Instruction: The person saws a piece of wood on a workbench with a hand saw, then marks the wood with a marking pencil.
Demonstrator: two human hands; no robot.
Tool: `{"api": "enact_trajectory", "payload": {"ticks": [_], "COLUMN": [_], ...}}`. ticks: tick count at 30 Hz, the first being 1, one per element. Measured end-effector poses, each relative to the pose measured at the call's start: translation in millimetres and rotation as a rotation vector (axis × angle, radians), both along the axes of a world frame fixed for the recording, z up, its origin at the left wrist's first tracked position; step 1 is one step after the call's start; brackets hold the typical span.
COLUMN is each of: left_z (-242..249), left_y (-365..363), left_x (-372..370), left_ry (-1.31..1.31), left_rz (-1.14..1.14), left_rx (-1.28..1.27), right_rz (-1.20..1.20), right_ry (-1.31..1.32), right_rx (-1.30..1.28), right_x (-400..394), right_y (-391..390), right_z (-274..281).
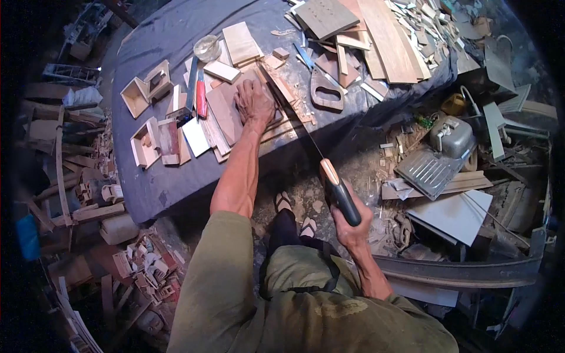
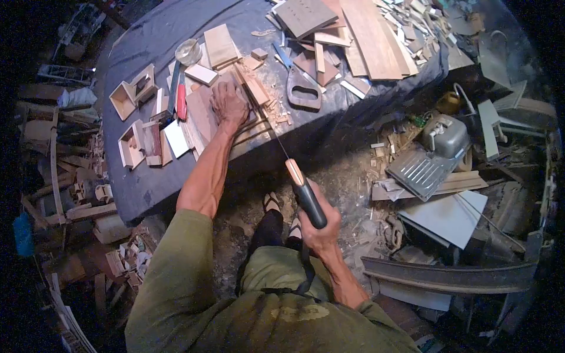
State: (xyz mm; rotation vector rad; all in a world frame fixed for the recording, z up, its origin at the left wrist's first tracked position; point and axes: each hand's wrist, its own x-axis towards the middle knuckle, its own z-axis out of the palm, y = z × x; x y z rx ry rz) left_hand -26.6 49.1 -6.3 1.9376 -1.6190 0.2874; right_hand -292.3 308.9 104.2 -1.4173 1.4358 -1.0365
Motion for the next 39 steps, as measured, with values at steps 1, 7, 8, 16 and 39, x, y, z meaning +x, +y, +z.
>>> {"api": "enact_trajectory", "payload": {"ticks": [1,7,8,16,39], "left_z": [1.6,-1.2,-1.6,6.6,2.0], "left_y": [-0.8,0.0,-0.4,2.7,-0.5], "left_x": [-2.2,1.6,-1.5,-0.3,-0.1], "left_ry": [0.008,-0.004,0.008,0.008,0.009], "left_rz": [-0.007,-0.04,-0.041,-0.025,-0.015], "left_rx": [0.013,0.022,0.019,0.028,0.044], "right_rz": [0.002,0.016,0.02,0.048,0.032], "right_ry": [-0.028,0.018,0.048,0.064,0.053], "right_rx": [0.01,-0.003,0.005,-0.1,-0.025], "right_x": [-2.4,-17.2,-10.0,-23.3,1.8], "right_y": [-0.5,41.7,24.9,41.3,-1.8], "right_z": [-0.1,17.6,19.1,5.9,-14.1]}}
